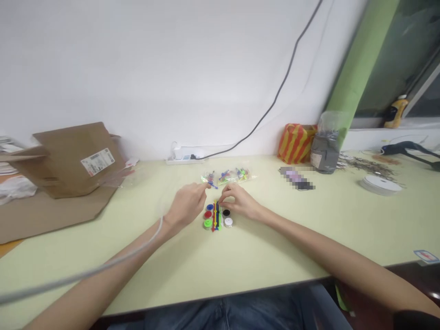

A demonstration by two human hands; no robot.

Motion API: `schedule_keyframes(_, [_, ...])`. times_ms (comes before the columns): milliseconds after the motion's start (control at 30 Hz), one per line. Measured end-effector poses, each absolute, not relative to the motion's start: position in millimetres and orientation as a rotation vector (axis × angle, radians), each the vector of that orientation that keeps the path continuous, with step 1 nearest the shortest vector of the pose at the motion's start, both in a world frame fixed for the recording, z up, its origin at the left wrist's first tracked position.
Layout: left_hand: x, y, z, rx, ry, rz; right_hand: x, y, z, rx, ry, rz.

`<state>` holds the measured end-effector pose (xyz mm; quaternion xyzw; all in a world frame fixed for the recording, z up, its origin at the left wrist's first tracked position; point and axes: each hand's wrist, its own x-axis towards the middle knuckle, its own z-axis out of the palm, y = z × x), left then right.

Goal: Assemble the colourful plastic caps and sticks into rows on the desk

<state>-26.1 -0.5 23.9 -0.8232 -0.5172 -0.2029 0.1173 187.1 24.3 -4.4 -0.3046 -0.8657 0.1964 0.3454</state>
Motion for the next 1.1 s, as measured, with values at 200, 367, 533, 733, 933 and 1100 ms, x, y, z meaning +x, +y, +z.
schedule_keyframes(200, [-32, 25, -1, -2.333, -1.629, -0.858, 186, 42, 1, -0.799, -2.415, 0.545])
schedule_keyframes(367, [-44, 16, -7, -2.471, -1.618, -1.025, 203, 45, -5, -0.904, -2.338, 0.686])
schedule_keyframes(533, [-31, 11, -5, -2.687, -1.412, -1.049, 212, 39, -1, -1.066, -2.420, 0.697])
schedule_keyframes(733, [-29, 10, -6, -2.804, -1.274, -1.088, 210, 36, -1, -1.279, -2.529, 0.209])
schedule_keyframes(933, [-31, 11, -3, -2.809, -1.215, -1.122, 210, 33, -4, -1.151, -2.556, 0.108])
schedule_keyframes(1100, [-22, 7, -3, -2.763, -1.083, -1.130, 196, 21, 0, -0.887, -2.115, 0.408])
